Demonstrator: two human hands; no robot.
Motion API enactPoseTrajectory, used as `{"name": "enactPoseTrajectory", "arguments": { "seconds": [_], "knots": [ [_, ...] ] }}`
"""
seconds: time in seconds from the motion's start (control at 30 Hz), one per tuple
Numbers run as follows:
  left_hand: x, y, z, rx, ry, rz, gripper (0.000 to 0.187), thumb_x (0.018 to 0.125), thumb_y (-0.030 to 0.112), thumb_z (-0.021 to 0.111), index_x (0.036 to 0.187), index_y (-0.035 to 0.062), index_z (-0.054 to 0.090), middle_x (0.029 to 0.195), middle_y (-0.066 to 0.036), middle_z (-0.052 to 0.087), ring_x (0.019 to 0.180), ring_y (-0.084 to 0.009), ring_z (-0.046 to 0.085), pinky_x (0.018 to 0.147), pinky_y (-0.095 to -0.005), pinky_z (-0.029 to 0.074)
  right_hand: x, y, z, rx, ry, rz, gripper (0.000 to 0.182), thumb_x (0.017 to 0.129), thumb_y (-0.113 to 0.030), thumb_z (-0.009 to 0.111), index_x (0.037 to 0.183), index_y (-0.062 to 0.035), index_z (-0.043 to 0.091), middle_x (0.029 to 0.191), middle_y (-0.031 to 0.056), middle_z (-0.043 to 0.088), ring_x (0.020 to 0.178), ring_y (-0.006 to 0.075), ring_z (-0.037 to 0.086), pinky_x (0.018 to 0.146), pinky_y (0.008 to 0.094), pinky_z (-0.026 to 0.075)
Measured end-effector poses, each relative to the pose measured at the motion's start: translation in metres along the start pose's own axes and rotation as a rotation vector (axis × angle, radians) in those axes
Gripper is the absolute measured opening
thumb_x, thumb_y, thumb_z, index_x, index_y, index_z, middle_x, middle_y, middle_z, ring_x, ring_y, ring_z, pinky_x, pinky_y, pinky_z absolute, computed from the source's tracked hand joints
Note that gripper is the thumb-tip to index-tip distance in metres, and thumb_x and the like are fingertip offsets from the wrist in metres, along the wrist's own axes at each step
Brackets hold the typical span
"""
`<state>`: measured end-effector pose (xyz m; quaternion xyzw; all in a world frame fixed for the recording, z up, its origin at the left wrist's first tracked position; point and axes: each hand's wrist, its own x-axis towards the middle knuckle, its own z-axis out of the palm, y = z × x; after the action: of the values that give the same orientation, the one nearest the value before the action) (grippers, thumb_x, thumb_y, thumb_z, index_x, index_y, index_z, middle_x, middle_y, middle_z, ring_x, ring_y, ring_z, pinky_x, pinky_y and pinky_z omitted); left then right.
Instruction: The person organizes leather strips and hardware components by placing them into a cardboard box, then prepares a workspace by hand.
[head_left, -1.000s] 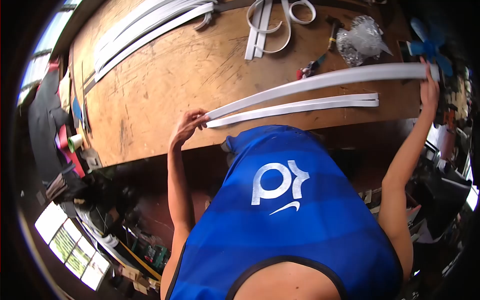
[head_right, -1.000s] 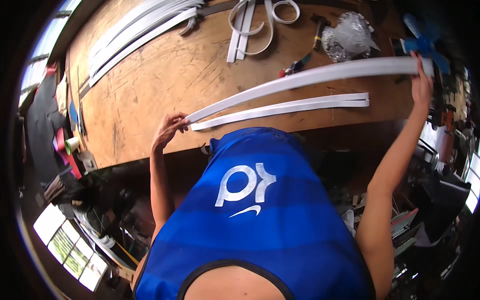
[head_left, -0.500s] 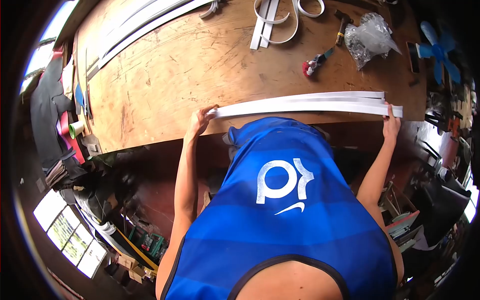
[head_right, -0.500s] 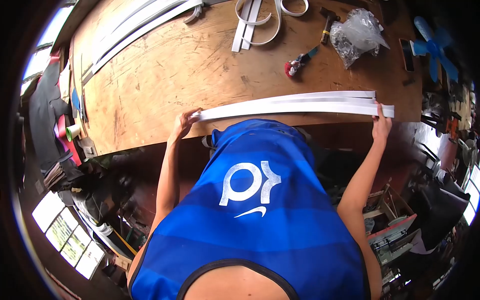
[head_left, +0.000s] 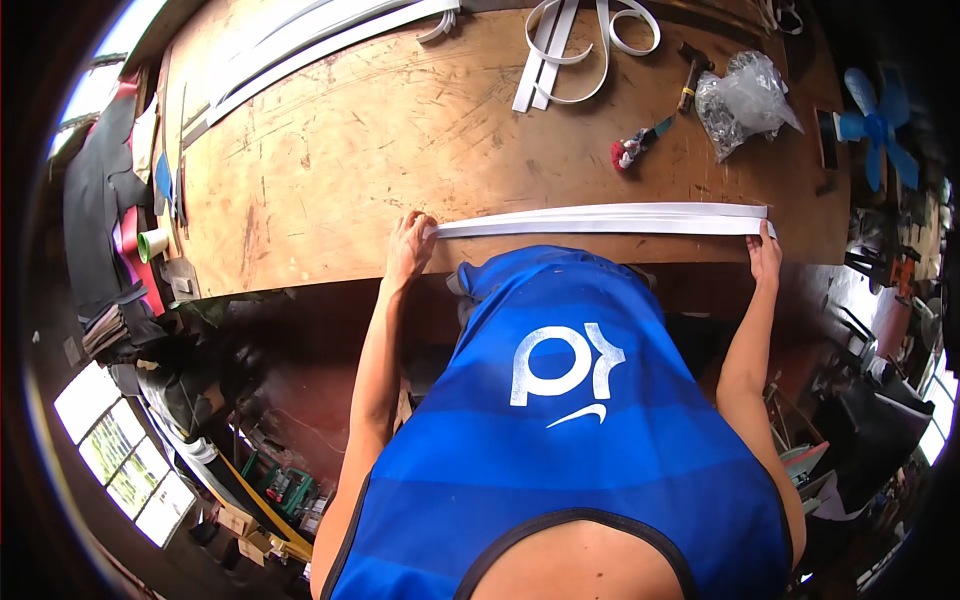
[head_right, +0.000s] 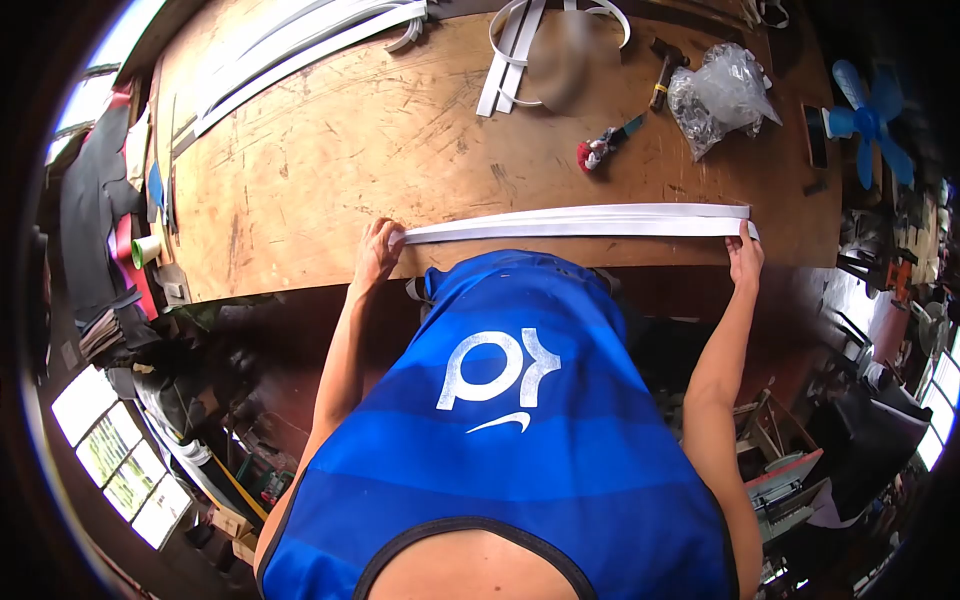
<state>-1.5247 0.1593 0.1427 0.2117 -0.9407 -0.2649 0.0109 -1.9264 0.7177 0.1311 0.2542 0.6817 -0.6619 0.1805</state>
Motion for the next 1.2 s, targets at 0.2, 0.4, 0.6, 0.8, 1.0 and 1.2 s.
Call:
{"name": "enactPoseTrajectory", "arguments": {
  "seconds": [0.2, 0.4, 0.6, 0.8, 1.0, 1.2],
  "knots": [
    [0.005, -0.017, 0.001, -0.259, -0.197, -0.077, 0.016, 0.077, 0.010, 0.058, 0.093, 0.0055, 0.060, 0.087, -0.014, 0.059, 0.083, -0.0346, 0.057, 0.072, -0.0417, 0.046, 0.009, 0.011, -0.011, -0.368, 0.244, 0.054, 0.050, 0.075, -0.037, 0.074, 0.098, 0.0041, 0.057, 0.088, 0.0123, 0.058, 0.077, 0.0190, 0.060, 0.063, 0.0290, 0.055],
    [0.011, -0.022, -0.020, -0.294, -0.429, -0.222, 0.019, 0.078, 0.016, 0.061, 0.094, 0.0055, 0.063, 0.084, -0.013, 0.060, 0.080, -0.0278, 0.058, 0.072, -0.0363, 0.045, -0.110, 0.011, 0.125, -0.878, 0.321, -0.761, 0.026, 0.085, -0.019, 0.060, 0.107, -0.0039, 0.057, 0.104, 0.0151, 0.060, 0.100, 0.0320, 0.056, 0.088, 0.0390, 0.043],
    [0.012, -0.007, -0.039, -0.757, -0.629, -0.291, 0.025, 0.082, 0.021, 0.061, 0.098, 0.0012, 0.060, 0.079, -0.005, 0.062, 0.072, -0.0123, 0.056, 0.065, -0.0268, 0.045, -0.231, 0.061, 0.303, -0.827, -0.910, -1.100, 0.054, 0.066, -0.030, 0.075, 0.110, -0.0052, 0.057, 0.112, 0.0151, 0.056, 0.107, 0.0303, 0.049, 0.094, 0.0399, 0.036],
    [-0.002, 0.037, -0.079, -0.901, -0.583, -0.319, 0.024, 0.086, 0.016, 0.060, 0.103, -0.0009, 0.060, 0.080, -0.002, 0.060, 0.070, -0.0088, 0.054, 0.062, -0.0226, 0.043, -0.286, 0.099, 0.366, -1.086, -1.267, -1.104, 0.043, 0.070, -0.034, 0.071, 0.097, -0.0061, 0.052, 0.087, 0.0139, 0.059, 0.088, 0.0326, 0.058, 0.074, 0.0423, 0.046],
    [-0.039, 0.074, -0.087, -0.574, -0.451, -0.234, 0.029, 0.086, 0.022, 0.060, 0.107, 0.0018, 0.059, 0.085, -0.009, 0.063, 0.076, -0.0182, 0.058, 0.069, -0.0296, 0.046, -0.287, 0.110, 0.348, -0.837, -1.360, -1.274, 0.031, 0.074, -0.024, 0.065, 0.097, -0.0059, 0.053, 0.077, 0.0162, 0.060, 0.074, 0.0365, 0.061, 0.060, 0.0453, 0.048],
    [-0.070, 0.146, -0.074, -0.117, -0.273, 0.000, 0.034, 0.080, 0.025, 0.067, 0.102, 0.0028, 0.054, 0.086, -0.023, 0.060, 0.082, -0.0400, 0.057, 0.068, -0.0438, 0.046, -0.303, 0.117, 0.322, -0.935, -1.381, -1.271, 0.027, 0.072, -0.016, 0.060, 0.096, -0.0040, 0.055, 0.076, 0.0176, 0.060, 0.071, 0.0374, 0.060, 0.057, 0.0467, 0.049]
  ]
}}
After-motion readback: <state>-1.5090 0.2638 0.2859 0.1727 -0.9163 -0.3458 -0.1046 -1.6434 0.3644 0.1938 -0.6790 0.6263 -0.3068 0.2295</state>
